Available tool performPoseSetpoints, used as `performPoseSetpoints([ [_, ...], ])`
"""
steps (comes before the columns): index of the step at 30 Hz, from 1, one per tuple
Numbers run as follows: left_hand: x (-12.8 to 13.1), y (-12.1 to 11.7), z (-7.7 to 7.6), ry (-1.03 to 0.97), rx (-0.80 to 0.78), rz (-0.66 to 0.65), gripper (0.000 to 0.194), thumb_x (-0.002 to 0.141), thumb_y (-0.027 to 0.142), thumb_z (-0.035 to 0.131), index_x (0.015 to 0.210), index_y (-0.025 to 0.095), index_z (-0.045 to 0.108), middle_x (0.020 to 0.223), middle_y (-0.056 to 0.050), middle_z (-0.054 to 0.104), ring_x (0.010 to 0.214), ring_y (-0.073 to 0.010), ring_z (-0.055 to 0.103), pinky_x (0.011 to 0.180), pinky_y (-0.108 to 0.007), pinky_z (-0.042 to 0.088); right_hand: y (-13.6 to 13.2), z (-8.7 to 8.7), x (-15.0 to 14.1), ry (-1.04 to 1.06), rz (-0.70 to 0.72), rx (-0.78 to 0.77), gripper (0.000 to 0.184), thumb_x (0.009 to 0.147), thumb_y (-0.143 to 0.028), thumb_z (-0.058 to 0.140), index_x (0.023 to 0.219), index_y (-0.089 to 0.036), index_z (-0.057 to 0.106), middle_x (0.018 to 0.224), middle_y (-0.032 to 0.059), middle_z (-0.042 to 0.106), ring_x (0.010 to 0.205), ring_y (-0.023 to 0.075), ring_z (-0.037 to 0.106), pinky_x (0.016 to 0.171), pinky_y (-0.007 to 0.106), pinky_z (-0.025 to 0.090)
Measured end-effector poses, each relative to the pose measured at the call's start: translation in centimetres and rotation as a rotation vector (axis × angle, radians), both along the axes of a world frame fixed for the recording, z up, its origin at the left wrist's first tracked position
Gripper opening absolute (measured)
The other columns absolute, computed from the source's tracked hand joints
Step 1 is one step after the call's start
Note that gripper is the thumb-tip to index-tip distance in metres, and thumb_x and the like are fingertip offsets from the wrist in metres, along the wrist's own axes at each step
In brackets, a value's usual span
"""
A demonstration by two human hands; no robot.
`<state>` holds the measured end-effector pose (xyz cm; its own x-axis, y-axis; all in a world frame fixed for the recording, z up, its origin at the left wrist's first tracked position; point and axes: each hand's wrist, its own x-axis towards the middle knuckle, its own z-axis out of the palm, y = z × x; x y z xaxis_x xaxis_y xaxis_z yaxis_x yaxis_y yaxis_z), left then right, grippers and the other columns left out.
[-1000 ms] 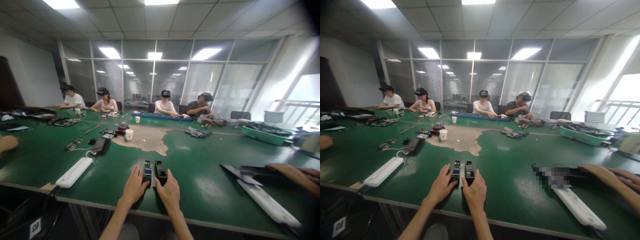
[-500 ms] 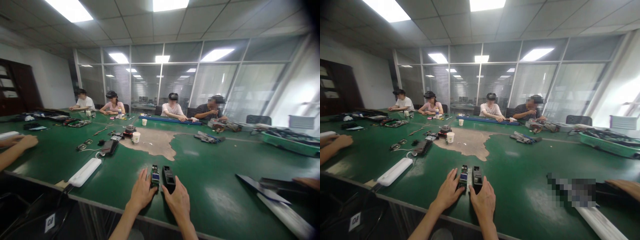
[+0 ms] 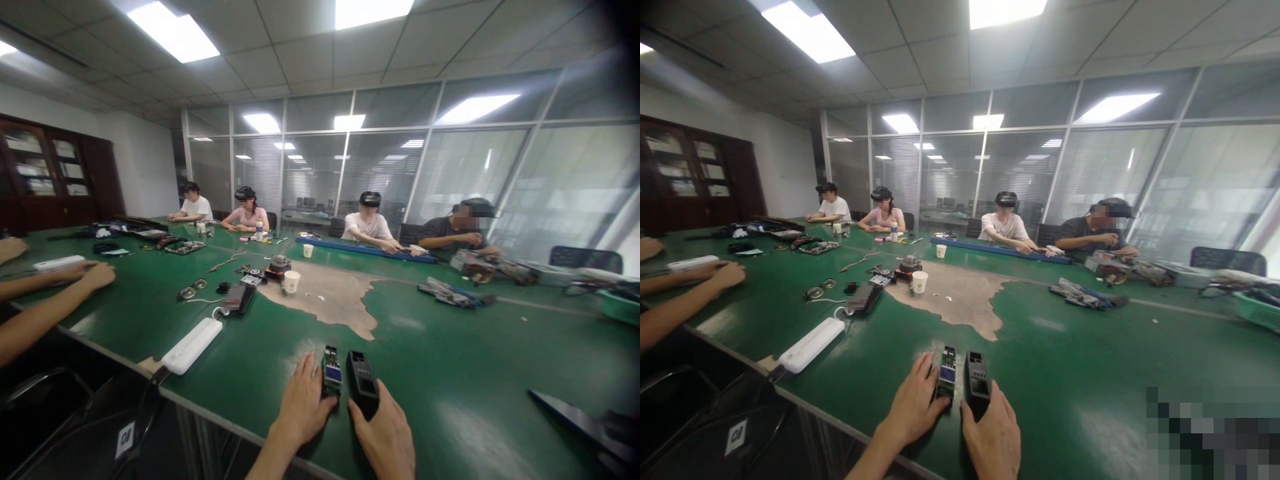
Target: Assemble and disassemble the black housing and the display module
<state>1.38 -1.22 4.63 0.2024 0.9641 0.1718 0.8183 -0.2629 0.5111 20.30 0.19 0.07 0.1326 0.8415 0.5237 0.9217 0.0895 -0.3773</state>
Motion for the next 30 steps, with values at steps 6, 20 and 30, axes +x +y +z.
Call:
performPoseSetpoints([
  [6, 0.0, 0.1, 0.1, -0.047, -0.017, 0.001, 0.07, 0.086, 0.051, 0.05, 0.145, 0.016, 0.036, 0.16, -0.005, 0.017, 0.148, -0.0243, 0.004, 0.12, -0.035, 0.008, 0.5, -0.6, 0.4, 0.05, 0.004, -0.035, 0.069, 0.079, -0.051, 0.05, 0.131, -0.004, 0.047, 0.124, 0.0194, 0.06, 0.117, 0.0319, 0.055, 0.101, 0.042, 0.042],
  [20, -0.3, 0.6, 0.0, -0.122, -0.055, -0.015, 0.072, 0.085, 0.056, 0.052, 0.144, 0.016, 0.039, 0.16, -0.006, 0.015, 0.148, -0.0249, 0.004, 0.121, -0.037, 0.008, 1.9, -1.6, 1.5, 0.201, 0.052, -0.097, 0.069, 0.072, -0.053, 0.051, 0.124, -0.009, 0.05, 0.121, 0.021, 0.062, 0.114, 0.036, 0.058, 0.097, 0.047, 0.045],
  [30, -0.2, -0.2, 1.5, -0.057, -0.062, -0.063, 0.072, 0.084, 0.049, 0.049, 0.147, 0.018, 0.034, 0.161, -0.003, 0.013, 0.147, -0.0299, 0.005, 0.119, -0.043, 0.01, 0.4, -0.5, 0.8, 0.166, 0.047, -0.096, 0.062, 0.08, -0.055, 0.046, 0.124, -0.012, 0.052, 0.121, 0.0148, 0.062, 0.113, 0.031, 0.057, 0.098, 0.042, 0.044],
])
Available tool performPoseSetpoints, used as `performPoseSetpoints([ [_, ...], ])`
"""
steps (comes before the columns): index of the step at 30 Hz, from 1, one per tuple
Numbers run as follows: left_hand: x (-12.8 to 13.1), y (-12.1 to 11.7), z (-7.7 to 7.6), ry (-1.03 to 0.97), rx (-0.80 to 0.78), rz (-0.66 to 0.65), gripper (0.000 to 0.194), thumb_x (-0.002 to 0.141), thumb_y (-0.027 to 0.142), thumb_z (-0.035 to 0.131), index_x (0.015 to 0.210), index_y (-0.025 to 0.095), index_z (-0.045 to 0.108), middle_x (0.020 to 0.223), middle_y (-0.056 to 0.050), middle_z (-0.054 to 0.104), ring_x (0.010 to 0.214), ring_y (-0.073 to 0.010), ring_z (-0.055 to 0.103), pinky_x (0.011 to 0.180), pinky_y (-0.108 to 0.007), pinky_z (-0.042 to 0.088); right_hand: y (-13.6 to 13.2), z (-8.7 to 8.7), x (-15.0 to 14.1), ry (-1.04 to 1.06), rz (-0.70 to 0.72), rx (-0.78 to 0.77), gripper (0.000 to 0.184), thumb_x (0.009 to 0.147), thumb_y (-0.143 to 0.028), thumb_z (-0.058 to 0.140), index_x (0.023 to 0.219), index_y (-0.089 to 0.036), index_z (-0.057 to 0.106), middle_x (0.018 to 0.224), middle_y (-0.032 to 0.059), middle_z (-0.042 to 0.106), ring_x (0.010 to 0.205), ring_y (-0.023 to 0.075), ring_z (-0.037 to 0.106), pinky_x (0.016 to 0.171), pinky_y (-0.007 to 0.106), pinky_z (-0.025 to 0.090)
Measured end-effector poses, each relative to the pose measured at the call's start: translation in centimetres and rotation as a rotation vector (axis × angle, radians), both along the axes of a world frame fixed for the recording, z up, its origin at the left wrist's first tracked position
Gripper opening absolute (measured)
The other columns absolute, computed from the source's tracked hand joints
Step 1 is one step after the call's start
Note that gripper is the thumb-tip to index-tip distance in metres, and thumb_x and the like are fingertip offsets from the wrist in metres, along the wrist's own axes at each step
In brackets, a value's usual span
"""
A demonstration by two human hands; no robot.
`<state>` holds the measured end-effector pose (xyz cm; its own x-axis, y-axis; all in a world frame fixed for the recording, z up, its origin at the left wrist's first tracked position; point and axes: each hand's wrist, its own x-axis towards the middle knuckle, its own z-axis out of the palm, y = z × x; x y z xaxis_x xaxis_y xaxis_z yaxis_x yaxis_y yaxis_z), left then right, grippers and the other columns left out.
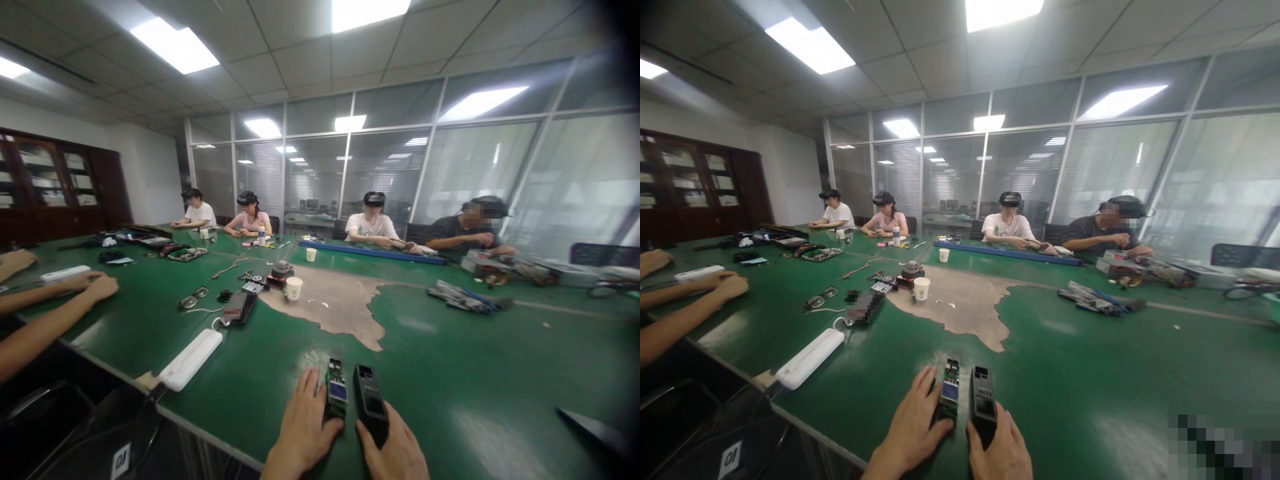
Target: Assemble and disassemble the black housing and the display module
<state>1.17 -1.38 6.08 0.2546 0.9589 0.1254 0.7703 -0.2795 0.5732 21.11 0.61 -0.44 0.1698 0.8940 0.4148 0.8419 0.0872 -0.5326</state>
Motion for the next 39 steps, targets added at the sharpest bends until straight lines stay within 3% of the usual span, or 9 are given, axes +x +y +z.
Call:
performPoseSetpoints([
  [12, 0.3, 0.2, -0.4, 0.053, 0.038, 0.041, 0.064, 0.087, 0.046, 0.05, 0.144, 0.019, 0.038, 0.16, -0.004, 0.019, 0.147, -0.0268, 0.008, 0.119, -0.039, 0.012, -1.0, 1.7, -0.8, 0.029, -0.015, 0.004, 0.059, 0.084, -0.055, 0.046, 0.122, -0.011, 0.056, 0.115, 0.0169, 0.065, 0.108, 0.0303, 0.06, 0.094, 0.04, 0.044],
  [19, 0.3, 0.4, -1.1, 0.058, 0.08, 0.042, 0.059, 0.087, 0.04, 0.049, 0.143, 0.022, 0.04, 0.158, -0.003, 0.024, 0.147, -0.0267, 0.012, 0.119, -0.042, 0.016, -1.9, 5.0, -1.8, 0.323, -0.087, -0.057, 0.061, 0.081, -0.064, 0.05, 0.123, -0.02, 0.057, 0.106, 0.0106, 0.071, 0.098, 0.0285, 0.066, 0.083, 0.037, 0.049],
  [25, 0.2, 0.3, -1.2, 0.065, 0.101, 0.039, 0.056, 0.086, 0.034, 0.05, 0.141, 0.022, 0.042, 0.157, -0.005, 0.027, 0.146, -0.0259, 0.013, 0.118, -0.043, 0.02, -1.8, 7.2, -5.2, 0.312, 0.038, -0.025, 0.053, 0.084, -0.058, 0.05, 0.12, -0.02, 0.059, 0.111, 0.0094, 0.069, 0.102, 0.0253, 0.065, 0.085, 0.033, 0.047],
  [32, 0.1, 0.4, -1.7, 0.11, 0.131, 0.028, 0.056, 0.085, 0.024, 0.045, 0.14, 0.016, 0.043, 0.156, -0.009, 0.029, 0.146, -0.0246, 0.014, 0.118, -0.04, 0.023, -1.4, 7.4, -7.4, 0.106, -0.01, -0.038, 0.052, 0.086, -0.051, 0.05, 0.122, -0.016, 0.056, 0.102, 0.0126, 0.07, 0.093, 0.0277, 0.067, 0.08, 0.035, 0.047],
  [39, 0.0, 1.2, -3.3, 0.119, 0.17, 0.071, 0.064, 0.089, 0.025, 0.037, 0.148, 0.003, 0.024, 0.159, -0.014, 0.018, 0.147, -0.0245, 0.009, 0.119, -0.04, 0.018, -1.8, 6.2, -7.7, -0.02, -0.027, -0.041, 0.054, 0.087, -0.048, 0.049, 0.128, -0.013, 0.053, 0.097, 0.0141, 0.07, 0.089, 0.0277, 0.067, 0.079, 0.035, 0.046],
])
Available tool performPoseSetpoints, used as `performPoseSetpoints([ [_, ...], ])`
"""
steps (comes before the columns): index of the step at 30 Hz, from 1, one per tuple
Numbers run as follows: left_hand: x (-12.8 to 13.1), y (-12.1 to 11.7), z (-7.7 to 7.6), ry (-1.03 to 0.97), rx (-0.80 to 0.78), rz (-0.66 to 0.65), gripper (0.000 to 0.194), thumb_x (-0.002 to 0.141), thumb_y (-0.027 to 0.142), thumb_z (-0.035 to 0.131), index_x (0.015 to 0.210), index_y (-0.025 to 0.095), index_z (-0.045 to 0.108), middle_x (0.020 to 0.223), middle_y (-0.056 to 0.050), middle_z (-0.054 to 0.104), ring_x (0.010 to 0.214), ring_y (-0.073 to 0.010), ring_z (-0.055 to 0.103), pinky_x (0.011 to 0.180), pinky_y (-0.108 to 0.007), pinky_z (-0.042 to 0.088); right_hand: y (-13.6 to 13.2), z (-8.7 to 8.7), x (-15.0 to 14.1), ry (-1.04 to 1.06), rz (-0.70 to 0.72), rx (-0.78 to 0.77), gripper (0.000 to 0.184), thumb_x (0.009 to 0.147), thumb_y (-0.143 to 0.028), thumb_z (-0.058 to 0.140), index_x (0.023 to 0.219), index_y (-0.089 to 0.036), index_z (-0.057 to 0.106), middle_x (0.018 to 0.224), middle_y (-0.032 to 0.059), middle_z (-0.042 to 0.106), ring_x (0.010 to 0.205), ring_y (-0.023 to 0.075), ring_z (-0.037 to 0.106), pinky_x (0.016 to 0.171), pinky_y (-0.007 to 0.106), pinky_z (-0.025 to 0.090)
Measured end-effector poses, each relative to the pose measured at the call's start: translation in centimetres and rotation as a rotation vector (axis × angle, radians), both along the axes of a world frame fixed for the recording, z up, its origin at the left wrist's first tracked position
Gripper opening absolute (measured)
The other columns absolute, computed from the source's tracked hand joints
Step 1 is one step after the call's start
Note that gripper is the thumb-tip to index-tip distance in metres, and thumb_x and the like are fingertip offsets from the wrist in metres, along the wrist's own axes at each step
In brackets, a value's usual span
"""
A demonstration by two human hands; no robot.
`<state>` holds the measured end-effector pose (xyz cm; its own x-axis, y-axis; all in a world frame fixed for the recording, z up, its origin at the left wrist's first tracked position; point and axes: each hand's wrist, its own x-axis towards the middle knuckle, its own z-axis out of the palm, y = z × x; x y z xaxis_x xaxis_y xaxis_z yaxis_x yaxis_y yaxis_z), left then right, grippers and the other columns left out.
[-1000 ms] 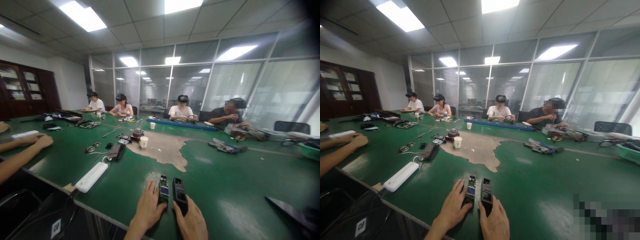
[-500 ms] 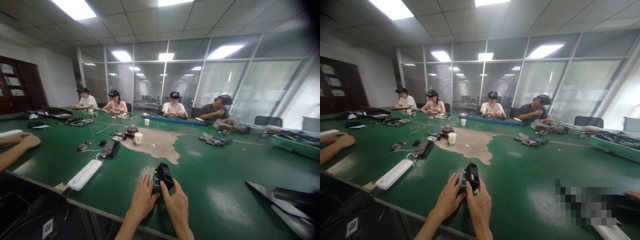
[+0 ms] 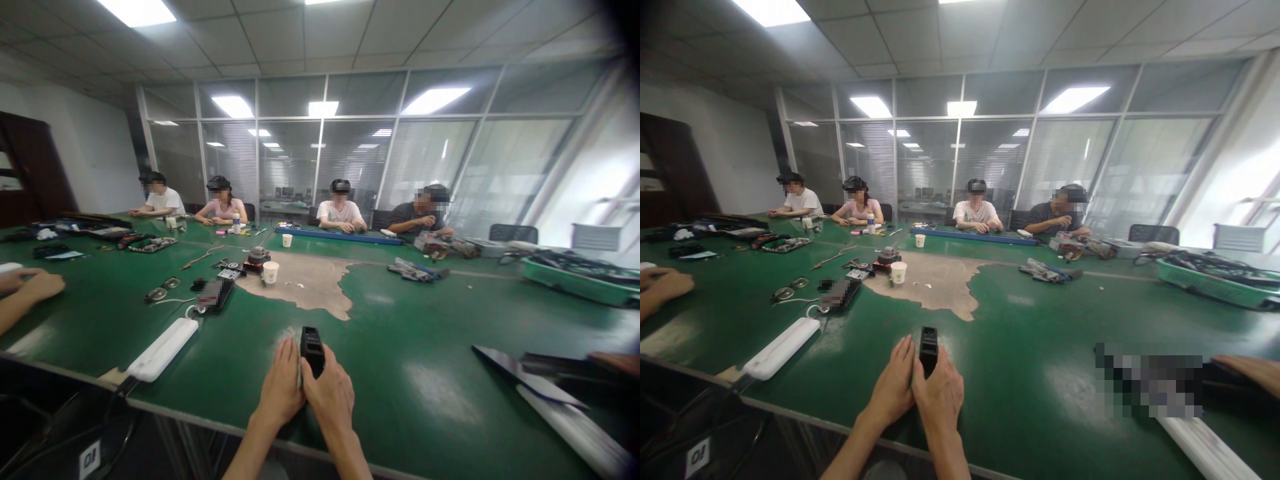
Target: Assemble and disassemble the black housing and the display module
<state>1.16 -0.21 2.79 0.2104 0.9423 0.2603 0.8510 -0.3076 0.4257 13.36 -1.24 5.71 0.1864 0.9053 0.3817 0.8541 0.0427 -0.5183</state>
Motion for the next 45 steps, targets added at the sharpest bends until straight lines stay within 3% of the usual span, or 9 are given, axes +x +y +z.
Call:
performPoseSetpoints([
  [7, 0.1, 0.1, -0.1, -0.027, 0.012, 0.038, 0.067, 0.09, 0.027, 0.034, 0.151, 0.006, 0.015, 0.16, -0.011, 0.006, 0.148, -0.0223, 0.004, 0.119, -0.039, 0.017, 0.4, -2.1, 0.2, 0.021, 0.029, 0.066, 0.06, 0.085, -0.046, 0.052, 0.129, -0.007, 0.051, 0.117, 0.0201, 0.064, 0.108, 0.0307, 0.061, 0.091, 0.04, 0.044],
  [12, 0.1, 0.1, -0.1, -0.042, 0.026, 0.025, 0.071, 0.088, 0.023, 0.035, 0.152, 0.005, 0.008, 0.16, -0.011, 0.004, 0.148, -0.0221, 0.002, 0.12, -0.04, 0.016, 0.5, -2.6, 0.4, 0.054, 0.088, 0.11, 0.049, 0.085, -0.044, 0.053, 0.122, -0.012, 0.058, 0.115, 0.0165, 0.065, 0.108, 0.0274, 0.06, 0.094, 0.038, 0.043],
  [22, 0.2, 0.3, -0.2, 0.015, 0.027, 0.031, 0.067, 0.087, 0.023, 0.038, 0.149, 0.005, 0.021, 0.159, -0.013, 0.014, 0.147, -0.0236, 0.005, 0.12, -0.042, 0.015, 0.2, -1.7, 0.7, 0.187, 0.148, 0.144, 0.043, 0.085, -0.044, 0.054, 0.116, -0.015, 0.062, 0.108, 0.0122, 0.069, 0.102, 0.0262, 0.064, 0.09, 0.036, 0.046],
  [29, 0.2, 0.0, 0.3, 0.009, -0.009, 0.017, 0.071, 0.088, 0.05, 0.048, 0.146, 0.012, 0.033, 0.16, -0.011, 0.015, 0.147, -0.029, 0.008, 0.118, -0.046, 0.019, 0.7, 0.3, 2.6, 0.377, 0.111, 0.139, 0.054, 0.088, -0.051, 0.049, 0.129, -0.017, 0.054, 0.121, 0.0109, 0.065, 0.112, 0.024, 0.06, 0.095, 0.034, 0.045],
  [37, 0.3, 0.0, 0.6, 0.023, -0.003, -0.002, 0.062, 0.092, 0.052, 0.044, 0.143, 0.017, 0.04, 0.159, -0.01, 0.019, 0.147, -0.0279, 0.012, 0.117, -0.042, 0.02, 1.3, -3.2, 5.7, 0.251, 0.046, 0.13, 0.055, 0.09, -0.05, 0.046, 0.129, -0.012, 0.052, 0.123, 0.0153, 0.062, 0.114, 0.0255, 0.058, 0.099, 0.038, 0.041],
  [45, 0.3, 0.0, 0.8, 0.048, 0.007, -0.014, 0.06, 0.093, 0.051, 0.044, 0.144, 0.02, 0.038, 0.158, -0.009, 0.022, 0.146, -0.0277, 0.014, 0.117, -0.042, 0.02, 1.3, -4.6, 5.8, 0.09, 0.04, 0.199, 0.055, 0.087, -0.049, 0.051, 0.124, -0.008, 0.054, 0.121, 0.0187, 0.062, 0.115, 0.0279, 0.056, 0.1, 0.041, 0.042],
])
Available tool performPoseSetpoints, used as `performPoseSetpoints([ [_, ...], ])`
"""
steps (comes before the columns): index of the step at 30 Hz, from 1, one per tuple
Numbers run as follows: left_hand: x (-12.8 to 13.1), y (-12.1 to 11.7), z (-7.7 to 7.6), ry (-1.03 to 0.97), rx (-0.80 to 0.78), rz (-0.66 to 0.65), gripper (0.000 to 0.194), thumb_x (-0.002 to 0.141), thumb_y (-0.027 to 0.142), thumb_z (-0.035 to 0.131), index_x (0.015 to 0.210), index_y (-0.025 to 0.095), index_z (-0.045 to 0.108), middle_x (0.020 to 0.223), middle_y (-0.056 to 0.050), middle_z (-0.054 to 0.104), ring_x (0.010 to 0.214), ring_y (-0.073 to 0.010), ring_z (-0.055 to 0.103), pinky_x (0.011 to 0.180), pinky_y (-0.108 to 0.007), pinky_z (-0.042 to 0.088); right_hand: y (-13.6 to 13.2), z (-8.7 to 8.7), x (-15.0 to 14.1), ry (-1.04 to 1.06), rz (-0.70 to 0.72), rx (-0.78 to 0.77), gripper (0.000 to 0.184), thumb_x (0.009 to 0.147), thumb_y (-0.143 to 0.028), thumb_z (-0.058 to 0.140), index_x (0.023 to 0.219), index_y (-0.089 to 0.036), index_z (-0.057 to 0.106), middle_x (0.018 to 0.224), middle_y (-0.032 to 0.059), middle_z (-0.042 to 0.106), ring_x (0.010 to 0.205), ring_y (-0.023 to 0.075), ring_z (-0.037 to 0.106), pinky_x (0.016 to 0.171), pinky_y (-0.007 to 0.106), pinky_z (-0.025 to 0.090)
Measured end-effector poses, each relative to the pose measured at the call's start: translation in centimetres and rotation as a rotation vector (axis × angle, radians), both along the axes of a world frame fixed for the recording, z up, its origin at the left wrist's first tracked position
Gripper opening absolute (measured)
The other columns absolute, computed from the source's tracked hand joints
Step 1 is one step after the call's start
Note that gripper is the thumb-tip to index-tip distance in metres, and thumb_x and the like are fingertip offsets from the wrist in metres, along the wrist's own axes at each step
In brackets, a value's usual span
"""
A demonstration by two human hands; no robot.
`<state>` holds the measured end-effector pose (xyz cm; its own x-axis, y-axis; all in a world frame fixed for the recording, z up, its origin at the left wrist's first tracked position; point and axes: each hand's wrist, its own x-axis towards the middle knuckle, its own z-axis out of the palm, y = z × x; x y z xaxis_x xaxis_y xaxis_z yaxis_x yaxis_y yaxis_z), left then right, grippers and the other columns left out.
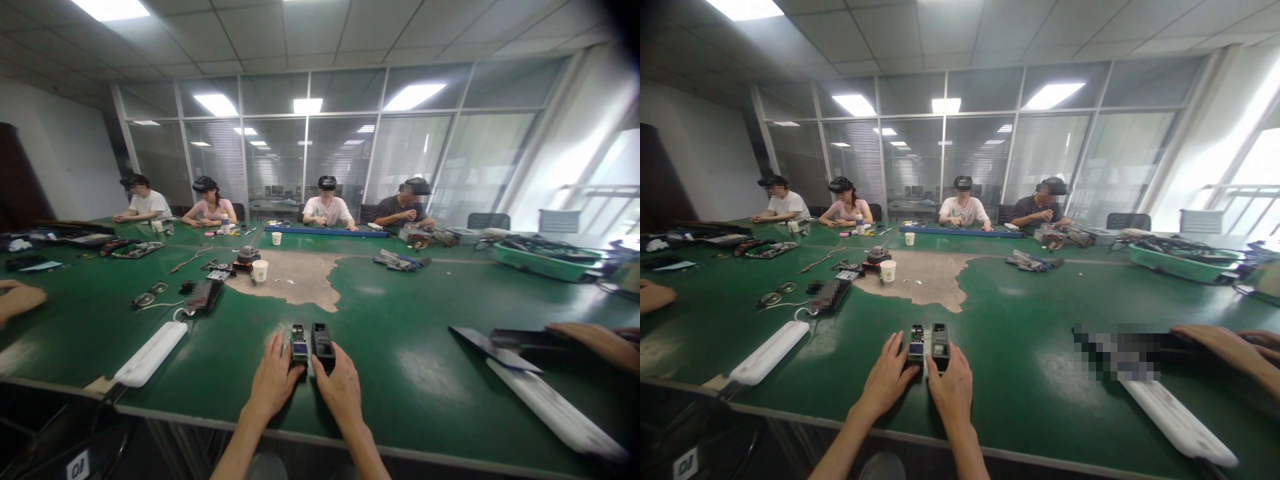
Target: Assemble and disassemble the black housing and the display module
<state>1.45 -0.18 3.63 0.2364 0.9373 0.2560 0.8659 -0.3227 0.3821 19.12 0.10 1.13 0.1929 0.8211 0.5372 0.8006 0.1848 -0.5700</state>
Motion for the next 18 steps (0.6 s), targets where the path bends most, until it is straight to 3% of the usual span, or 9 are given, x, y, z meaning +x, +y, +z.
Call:
performPoseSetpoints([
  [6, 0.07, 0.03, -0.13, 0.021, 0.001, -0.011, 0.058, 0.094, 0.049, 0.043, 0.144, 0.02, 0.038, 0.158, -0.008, 0.024, 0.146, -0.0278, 0.015, 0.117, -0.043, 0.021, 0.21, -0.69, 0.02, -0.063, -0.036, 0.008, 0.056, 0.084, -0.048, 0.056, 0.123, -0.007, 0.055, 0.12, 0.0197, 0.062, 0.116, 0.03, 0.055, 0.101, 0.043, 0.041],
  [11, 0.06, 0.02, -0.12, 0.022, 0.016, -0.007, 0.054, 0.094, 0.044, 0.043, 0.143, 0.02, 0.04, 0.157, -0.009, 0.026, 0.146, -0.0278, 0.015, 0.116, -0.043, 0.022, 0.06, -0.4, -0.13, -0.083, -0.063, 0.0, 0.069, 0.083, -0.052, 0.057, 0.133, -0.005, 0.047, 0.127, 0.0215, 0.058, 0.12, 0.0307, 0.054, 0.101, 0.042, 0.042],
  [18, -0.06, -0.04, -0.31, -0.008, 0.032, -0.015, 0.054, 0.094, 0.047, 0.044, 0.14, 0.018, 0.043, 0.156, -0.011, 0.028, 0.146, -0.0279, 0.015, 0.116, -0.043, 0.023, -0.24, -0.29, -0.05, -0.076, -0.074, -0.039, 0.057, 0.087, -0.043, 0.052, 0.129, -0.004, 0.052, 0.121, 0.0197, 0.062, 0.115, 0.0283, 0.057, 0.099, 0.039, 0.043],
])
